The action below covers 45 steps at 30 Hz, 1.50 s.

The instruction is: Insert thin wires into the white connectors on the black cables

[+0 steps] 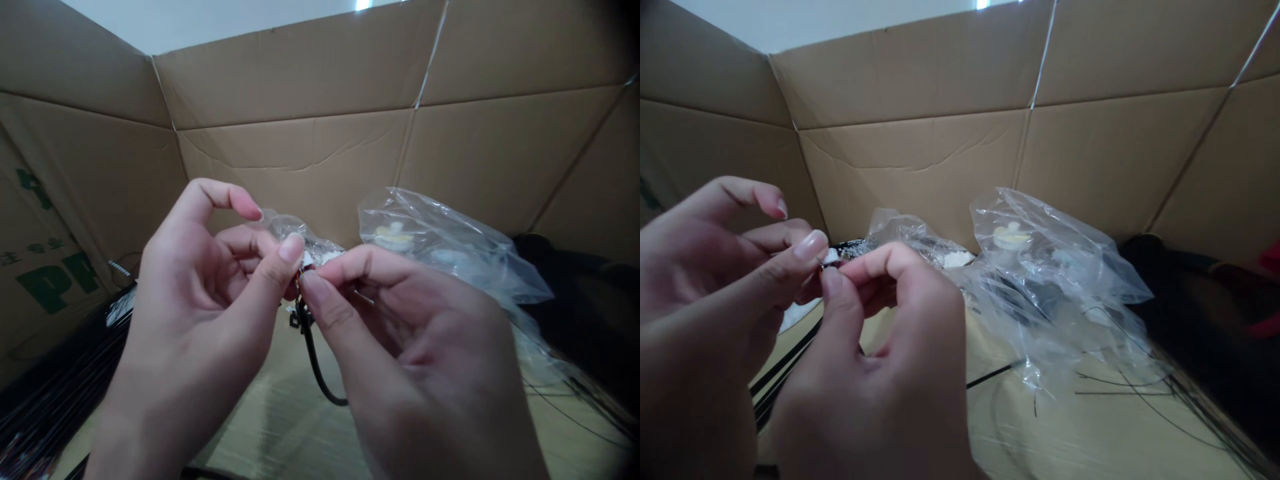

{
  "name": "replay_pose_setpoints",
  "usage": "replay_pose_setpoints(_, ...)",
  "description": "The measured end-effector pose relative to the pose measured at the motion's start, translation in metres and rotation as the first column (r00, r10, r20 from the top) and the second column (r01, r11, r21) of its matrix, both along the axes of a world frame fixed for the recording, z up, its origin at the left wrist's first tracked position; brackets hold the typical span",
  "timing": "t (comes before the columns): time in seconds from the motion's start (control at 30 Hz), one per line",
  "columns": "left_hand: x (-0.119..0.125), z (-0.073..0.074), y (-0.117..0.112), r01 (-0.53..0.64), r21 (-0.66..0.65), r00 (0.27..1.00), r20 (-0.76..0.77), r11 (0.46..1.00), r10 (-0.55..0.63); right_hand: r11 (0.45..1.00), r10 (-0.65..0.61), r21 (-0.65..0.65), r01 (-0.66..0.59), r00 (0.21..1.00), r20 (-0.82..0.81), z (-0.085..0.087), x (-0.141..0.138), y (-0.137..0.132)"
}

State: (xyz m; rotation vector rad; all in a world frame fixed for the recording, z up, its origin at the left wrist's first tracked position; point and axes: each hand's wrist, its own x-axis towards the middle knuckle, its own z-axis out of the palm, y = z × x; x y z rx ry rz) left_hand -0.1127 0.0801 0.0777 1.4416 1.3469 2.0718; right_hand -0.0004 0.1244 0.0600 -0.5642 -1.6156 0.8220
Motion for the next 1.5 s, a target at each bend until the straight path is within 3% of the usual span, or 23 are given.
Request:
replay_pose_setpoints(0.23,0.004,0.0,0.001,-0.04,0.021,0.999,-0.02,0.999,0.04,1.0,-0.001,0.022,0.002,0.999,-0.036,0.004,-0.005,-0.005)
replay_pose_setpoints(0.57,0.004,-0.004,0.008,-0.038,0.042,0.998,-0.052,0.998,0.04,0.988,-0.101,0.104,0.117,0.984,-0.15,0.0,-0.012,-0.008)
replay_pose_setpoints(0.83,-0.006,0.001,0.006,-0.068,0.078,0.995,-0.063,0.995,0.073,0.994,0.089,0.076,-0.082,0.991,-0.103,0.007,-0.009,0.002)
replay_pose_setpoints(1.03,0.003,0.004,-0.001,-0.025,0.019,1.0,0.016,1.0,0.025,0.987,-0.07,0.139,0.086,0.991,-0.116,0.001,-0.011,-0.001)
replay_pose_setpoints(1.2,0.011,-0.001,0.002,-0.086,0.131,0.996,-0.021,0.988,0.089,0.928,-0.265,0.225,0.296,0.952,-0.155,0.003,-0.012,-0.01)
replay_pose_setpoints(1.5,0.022,-0.003,0.004,-0.104,0.193,0.994,-0.013,0.976,0.108,0.915,-0.303,0.248,0.317,0.948,-0.097,0.004,-0.01,-0.015)
